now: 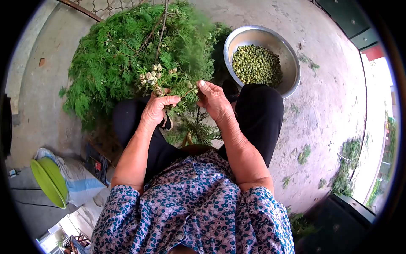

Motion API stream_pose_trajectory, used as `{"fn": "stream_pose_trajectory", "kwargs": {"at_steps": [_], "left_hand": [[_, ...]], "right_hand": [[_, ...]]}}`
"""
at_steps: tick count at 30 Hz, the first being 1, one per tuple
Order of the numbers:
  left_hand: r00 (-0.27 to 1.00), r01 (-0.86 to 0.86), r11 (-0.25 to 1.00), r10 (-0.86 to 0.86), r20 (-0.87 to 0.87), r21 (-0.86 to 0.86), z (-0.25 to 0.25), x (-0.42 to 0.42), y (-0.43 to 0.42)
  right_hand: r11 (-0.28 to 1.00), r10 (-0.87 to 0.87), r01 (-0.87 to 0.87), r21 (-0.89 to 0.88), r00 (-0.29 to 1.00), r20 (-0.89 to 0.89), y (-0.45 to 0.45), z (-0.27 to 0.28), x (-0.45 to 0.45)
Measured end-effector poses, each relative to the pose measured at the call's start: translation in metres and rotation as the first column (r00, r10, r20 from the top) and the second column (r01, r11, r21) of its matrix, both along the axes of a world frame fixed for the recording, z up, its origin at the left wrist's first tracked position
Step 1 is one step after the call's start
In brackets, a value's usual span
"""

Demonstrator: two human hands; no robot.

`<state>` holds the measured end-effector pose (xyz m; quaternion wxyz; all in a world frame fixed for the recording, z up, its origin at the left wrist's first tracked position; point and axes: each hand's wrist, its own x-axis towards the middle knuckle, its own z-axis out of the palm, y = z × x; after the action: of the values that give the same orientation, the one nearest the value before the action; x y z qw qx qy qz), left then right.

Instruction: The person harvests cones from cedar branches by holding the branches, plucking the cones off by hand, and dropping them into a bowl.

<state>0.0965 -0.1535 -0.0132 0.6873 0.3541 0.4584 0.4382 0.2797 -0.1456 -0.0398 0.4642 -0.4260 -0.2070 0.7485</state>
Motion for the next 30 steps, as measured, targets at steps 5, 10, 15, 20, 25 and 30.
{"fn": "stream_pose_trajectory", "kwargs": {"at_steps": [5,10,15,20,25,30], "left_hand": [[1.000,0.006,1.000,-0.006,-0.022,0.011,-0.007,-0.001,0.000],[0.999,0.030,0.999,-0.029,-0.035,0.013,-0.005,0.004,-0.001],[0.995,0.070,0.997,-0.071,-0.064,-0.020,-0.006,0.003,-0.002],[0.997,-0.047,0.998,0.049,-0.055,0.044,-0.007,-0.002,0.000],[0.996,-0.081,0.996,0.082,-0.039,0.035,-0.014,-0.006,0.001],[0.996,-0.073,0.997,0.074,-0.054,0.022,-0.014,-0.004,0.004]], "right_hand": [[1.000,0.003,-0.004,0.025,0.999,0.035,0.001,0.001,-0.001],[0.983,-0.121,0.085,0.163,0.966,0.226,-0.001,-0.001,-0.009],[0.928,-0.372,0.336,0.161,0.843,0.389,0.004,-0.023,-0.013],[0.932,-0.361,0.323,0.166,0.865,0.349,0.017,-0.004,0.011],[0.975,-0.220,0.219,-0.023,0.963,-0.153,0.007,0.006,0.009],[0.998,0.048,-0.052,0.033,0.994,0.098,-0.002,-0.001,-0.001]]}}
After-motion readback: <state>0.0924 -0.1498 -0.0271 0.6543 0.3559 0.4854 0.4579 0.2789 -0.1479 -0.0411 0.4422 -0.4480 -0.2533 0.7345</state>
